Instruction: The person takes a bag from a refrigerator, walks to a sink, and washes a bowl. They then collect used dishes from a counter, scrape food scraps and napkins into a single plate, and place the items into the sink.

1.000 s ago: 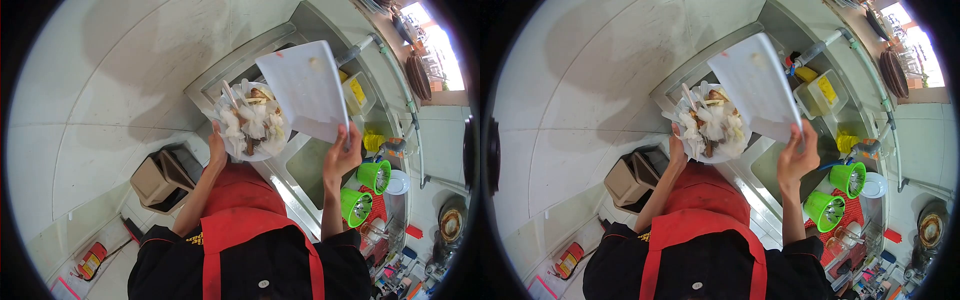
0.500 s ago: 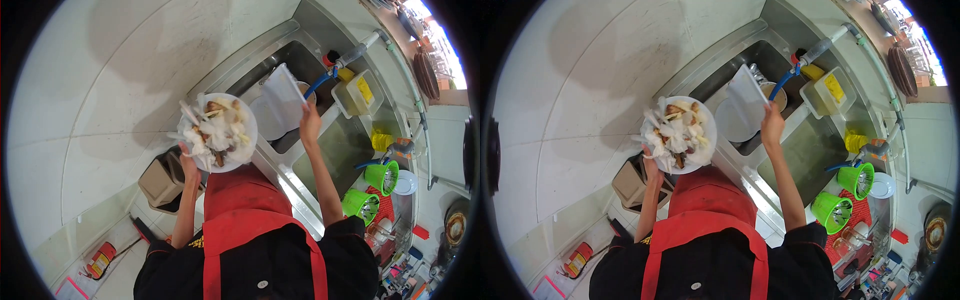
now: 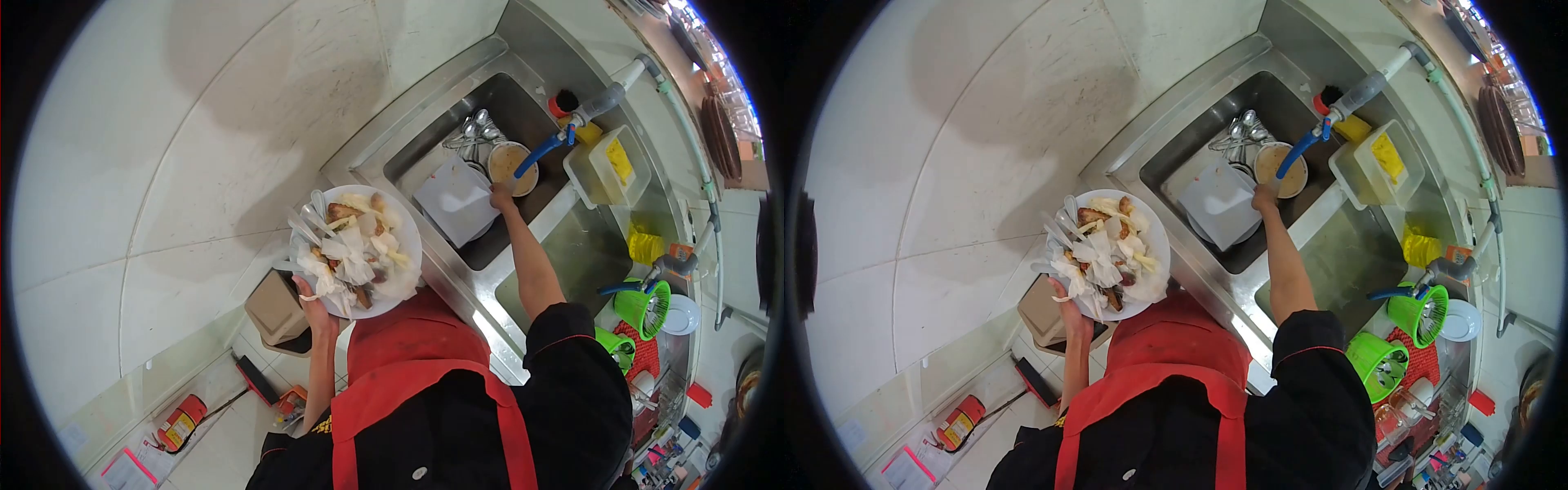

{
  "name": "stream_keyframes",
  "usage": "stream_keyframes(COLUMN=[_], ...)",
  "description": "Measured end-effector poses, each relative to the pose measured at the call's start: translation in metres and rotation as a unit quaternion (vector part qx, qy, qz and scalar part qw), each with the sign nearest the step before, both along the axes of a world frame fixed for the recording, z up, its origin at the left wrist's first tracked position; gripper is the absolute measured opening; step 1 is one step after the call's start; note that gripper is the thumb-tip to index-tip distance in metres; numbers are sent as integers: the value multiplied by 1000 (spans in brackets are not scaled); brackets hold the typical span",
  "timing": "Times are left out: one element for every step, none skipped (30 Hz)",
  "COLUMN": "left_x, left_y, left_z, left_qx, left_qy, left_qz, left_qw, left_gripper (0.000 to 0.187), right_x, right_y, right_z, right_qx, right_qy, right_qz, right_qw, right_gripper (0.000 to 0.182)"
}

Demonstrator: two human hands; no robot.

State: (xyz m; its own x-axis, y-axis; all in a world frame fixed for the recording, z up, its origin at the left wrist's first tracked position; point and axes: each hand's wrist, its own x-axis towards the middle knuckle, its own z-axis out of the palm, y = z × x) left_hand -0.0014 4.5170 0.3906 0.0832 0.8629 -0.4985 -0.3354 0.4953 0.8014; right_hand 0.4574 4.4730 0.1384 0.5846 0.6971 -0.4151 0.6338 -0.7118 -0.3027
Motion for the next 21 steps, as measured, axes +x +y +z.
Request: stream_keyframes(left_x=[1, 3, 5, 8, 11, 14, 13, 13, 13, 14, 17, 19, 22, 24, 26, 29, 32, 34, 37, 40, 41], left_y=[0, 0, 1, 1, 1, 3, 2, 2, 3, 4, 4, 5, 5, 5, 6, 6, 6, 7, 7, 7, 8], left_z=[0, 0, 1, 2, 2, 3, 4, 2, 0, -1, -2, -2, -2, -1, 0, 1, 2, 3, 4, 8, 10], left_qx=[0, -3, -6, -9, -5, -1, -1, -2, -3, -3, -8, -12, -16, -16, -16, -15, -11, -8, -4, 1, -8], left_qy=[-2, -1, 0, 0, 7, 15, 23, 27, 30, 32, 25, 19, 13, 17, 21, 26, 23, 20, 17, 15, 13], left_qz=[-10, -8, -6, -4, -2, 0, 2, 1, 0, -2, -7, -11, -15, -27, -38, -49, -57, -65, -73, -81, -85], left_qw=[1000, 1000, 1000, 1000, 1000, 1000, 1000, 1000, 1000, 999, 1000, 1000, 1000, 999, 999, 998, 998, 998, 997, 997, 996], left_gripper=[69, 69, 69, 70, 70, 70, 70, 70, 71, 71, 72, 73, 74, 74, 75, 76, 76, 76, 76, 76, 76], right_x=[-4, -7, -7, -8, -6, -4, -3, 3, 23, 54, 59, 59, 47, 48, 52, 58, 64, 66, 66, 65, 63], right_y=[-3, -6, -7, -9, -10, -10, -16, -24, -32, -40, -40, -36, -20, -14, -8, -3, 4, 7, 9, 11, 14], right_z=[-7, -14, -20, -23, -26, -28, -37, -47, -62, -80, -60, -43, 18, 46, 61, 66, 69, 72, 75, 78, 81], right_qx=[-11, -23, -51, -79, -108, -96, -87, -78, -20, 41, 102, 177, 250, 277, 302, 253, 204, 154, 151, 148, 146], right_qy=[-5, -10, 3, 15, 28, 20, 13, 4, 168, 320, 455, 467, 469, 515, 559, 594, 627, 659, 664, 668, 673], right_qz=[4, 8, 6, 4, 2, -8, -18, -30, -178, -318, -442, -527, -602, -576, -548, -536, -522, -506, -506, -505, -504], right_qw=[1000, 1000, 999, 997, 994, 995, 996, 996, 969, 891, 767, 688, 596, 571, 545, 544, 541, 536, 530, 525, 521], right_gripper=[18, 18, 21, 25, 29, 29, 29, 29, 31, 34, 37, 40, 45, 52, 59, 63, 67, 71, 72, 73, 75])
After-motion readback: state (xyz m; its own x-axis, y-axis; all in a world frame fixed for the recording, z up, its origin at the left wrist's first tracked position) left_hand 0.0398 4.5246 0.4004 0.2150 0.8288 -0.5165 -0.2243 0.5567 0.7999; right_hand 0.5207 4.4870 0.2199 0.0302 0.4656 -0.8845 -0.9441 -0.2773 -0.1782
